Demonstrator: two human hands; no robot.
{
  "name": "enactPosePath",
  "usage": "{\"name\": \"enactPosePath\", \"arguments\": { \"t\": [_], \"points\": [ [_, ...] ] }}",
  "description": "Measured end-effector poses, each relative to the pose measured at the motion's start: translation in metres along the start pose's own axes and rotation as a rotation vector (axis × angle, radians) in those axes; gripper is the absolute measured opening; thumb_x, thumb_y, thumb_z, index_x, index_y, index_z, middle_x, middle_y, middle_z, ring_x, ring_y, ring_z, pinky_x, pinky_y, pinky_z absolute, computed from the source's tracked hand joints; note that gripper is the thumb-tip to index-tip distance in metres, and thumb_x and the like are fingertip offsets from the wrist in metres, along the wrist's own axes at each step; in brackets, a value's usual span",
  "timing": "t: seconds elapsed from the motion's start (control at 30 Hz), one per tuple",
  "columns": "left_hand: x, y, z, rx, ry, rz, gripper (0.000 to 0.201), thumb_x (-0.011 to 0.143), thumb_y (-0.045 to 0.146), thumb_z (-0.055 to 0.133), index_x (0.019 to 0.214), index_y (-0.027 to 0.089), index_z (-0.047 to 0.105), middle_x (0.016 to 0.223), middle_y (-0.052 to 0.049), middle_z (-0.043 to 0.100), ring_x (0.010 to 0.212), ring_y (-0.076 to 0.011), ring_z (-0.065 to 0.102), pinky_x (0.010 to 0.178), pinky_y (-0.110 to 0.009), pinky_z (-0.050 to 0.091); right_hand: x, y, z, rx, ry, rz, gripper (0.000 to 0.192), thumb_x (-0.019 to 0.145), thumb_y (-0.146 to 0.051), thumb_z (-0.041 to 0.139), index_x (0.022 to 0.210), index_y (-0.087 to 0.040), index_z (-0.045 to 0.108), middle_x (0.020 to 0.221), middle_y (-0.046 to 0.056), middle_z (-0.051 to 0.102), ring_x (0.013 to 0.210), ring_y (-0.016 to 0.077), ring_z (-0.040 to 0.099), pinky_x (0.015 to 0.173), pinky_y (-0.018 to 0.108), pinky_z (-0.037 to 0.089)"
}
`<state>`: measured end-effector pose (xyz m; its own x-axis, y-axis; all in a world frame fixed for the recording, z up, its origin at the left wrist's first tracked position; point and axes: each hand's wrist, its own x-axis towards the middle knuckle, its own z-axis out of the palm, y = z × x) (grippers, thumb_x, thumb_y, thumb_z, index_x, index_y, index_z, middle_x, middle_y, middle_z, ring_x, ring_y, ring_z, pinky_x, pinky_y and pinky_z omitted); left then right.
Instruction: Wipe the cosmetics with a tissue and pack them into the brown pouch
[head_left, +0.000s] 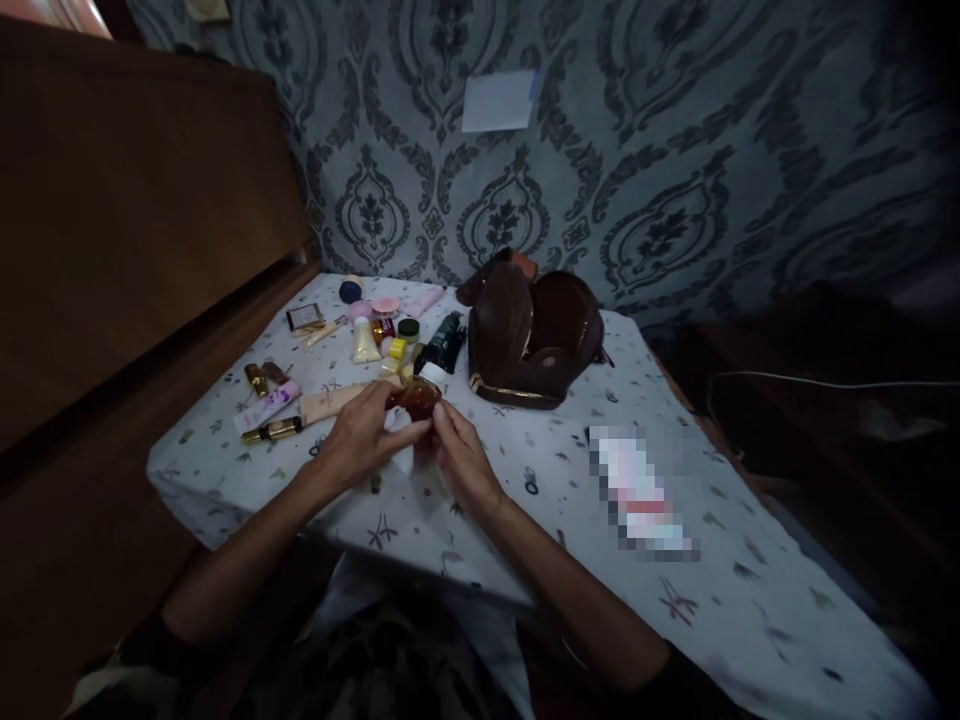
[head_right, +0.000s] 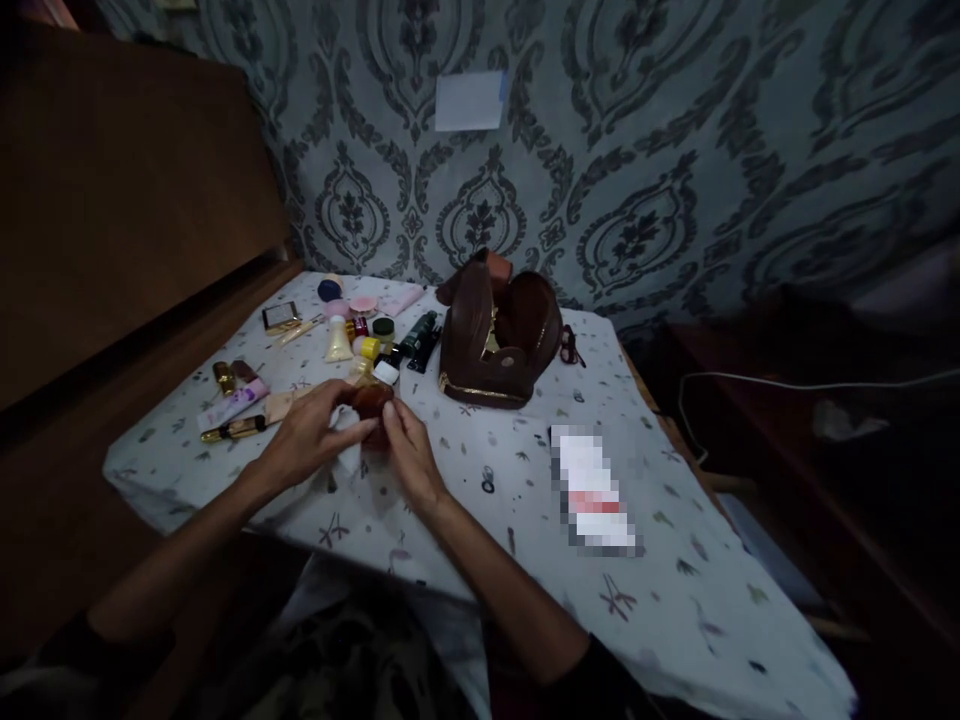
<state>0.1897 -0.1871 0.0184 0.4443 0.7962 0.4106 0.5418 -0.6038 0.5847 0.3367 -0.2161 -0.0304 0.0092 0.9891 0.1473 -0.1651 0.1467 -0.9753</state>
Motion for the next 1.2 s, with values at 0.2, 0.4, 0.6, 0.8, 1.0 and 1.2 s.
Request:
{"name": "enactPosePath", "arguments": {
  "t": [0.2, 0.4, 0.6, 0.8, 1.0, 1.2],
  "points": [
    [0.009, 0.006, 0.006, 0.04, 0.025, -0.017, 0.027, 0.092, 0.045, 0.048, 0.087, 0.02, 0.056, 0.085, -0.006, 0.065, 0.084, -0.0227, 0.061, 0.078, -0.033, 0.045, -0.01, -0.006, -0.01, 0.156, -0.042, 0.081, 0.044, 0.084, -0.06, 0.059, 0.109, -0.024, 0.064, 0.087, 0.002, 0.064, 0.076, 0.0162, 0.061, 0.064, 0.027, 0.054],
    [0.018, 0.011, 0.011, -0.12, 0.0, -0.173, 0.045, 0.089, 0.056, 0.041, 0.061, 0.022, 0.044, 0.057, 0.0, 0.05, 0.058, -0.016, 0.048, 0.061, -0.029, 0.04, -0.016, -0.007, -0.017, 0.15, -0.111, 0.101, 0.045, 0.071, -0.05, 0.076, 0.104, -0.023, 0.064, 0.078, -0.002, 0.064, 0.066, 0.0136, 0.06, 0.061, 0.025, 0.053],
    [0.014, 0.014, 0.025, -0.601, 0.008, -0.402, 0.051, 0.084, 0.068, 0.048, 0.07, 0.02, 0.058, 0.061, 0.0, 0.059, 0.06, -0.0176, 0.054, 0.058, -0.028, 0.046, -0.023, -0.023, -0.034, 0.275, -0.141, 0.083, 0.044, 0.072, -0.04, 0.078, 0.11, -0.024, 0.063, 0.103, 0.0, 0.069, 0.098, 0.0177, 0.065, 0.09, 0.031, 0.053],
    [0.008, 0.024, 0.049, -0.666, -0.095, -0.432, 0.056, 0.089, 0.067, 0.042, 0.093, 0.019, 0.068, 0.072, -0.004, 0.066, 0.069, -0.0208, 0.061, 0.062, -0.029, 0.049, -0.026, -0.036, -0.061, 0.182, -0.04, 0.029, 0.041, 0.074, -0.041, 0.076, 0.108, -0.023, 0.061, 0.109, 0.002, 0.066, 0.093, 0.0175, 0.065, 0.08, 0.029, 0.057],
    [0.013, 0.03, 0.066, -0.581, -0.126, -0.154, 0.034, 0.083, 0.049, 0.063, 0.101, 0.019, 0.064, 0.087, -0.003, 0.066, 0.081, -0.0202, 0.061, 0.075, -0.029, 0.048, -0.026, -0.035, -0.078, 0.116, 0.059, 0.031, 0.04, 0.076, -0.039, 0.075, 0.111, -0.024, 0.062, 0.116, 0.004, 0.068, 0.106, 0.022, 0.065, 0.088, 0.034, 0.056],
    [0.018, 0.014, 0.071, -0.535, -0.121, -0.129, 0.029, 0.086, 0.046, 0.06, 0.092, 0.018, 0.065, 0.088, -0.004, 0.065, 0.082, -0.0195, 0.06, 0.074, -0.028, 0.046, -0.023, -0.023, -0.083, 0.087, 0.062, 0.091, 0.042, 0.073, -0.033, 0.078, 0.111, -0.024, 0.063, 0.113, 0.005, 0.072, 0.108, 0.0233, 0.066, 0.097, 0.039, 0.051]
  ]
}}
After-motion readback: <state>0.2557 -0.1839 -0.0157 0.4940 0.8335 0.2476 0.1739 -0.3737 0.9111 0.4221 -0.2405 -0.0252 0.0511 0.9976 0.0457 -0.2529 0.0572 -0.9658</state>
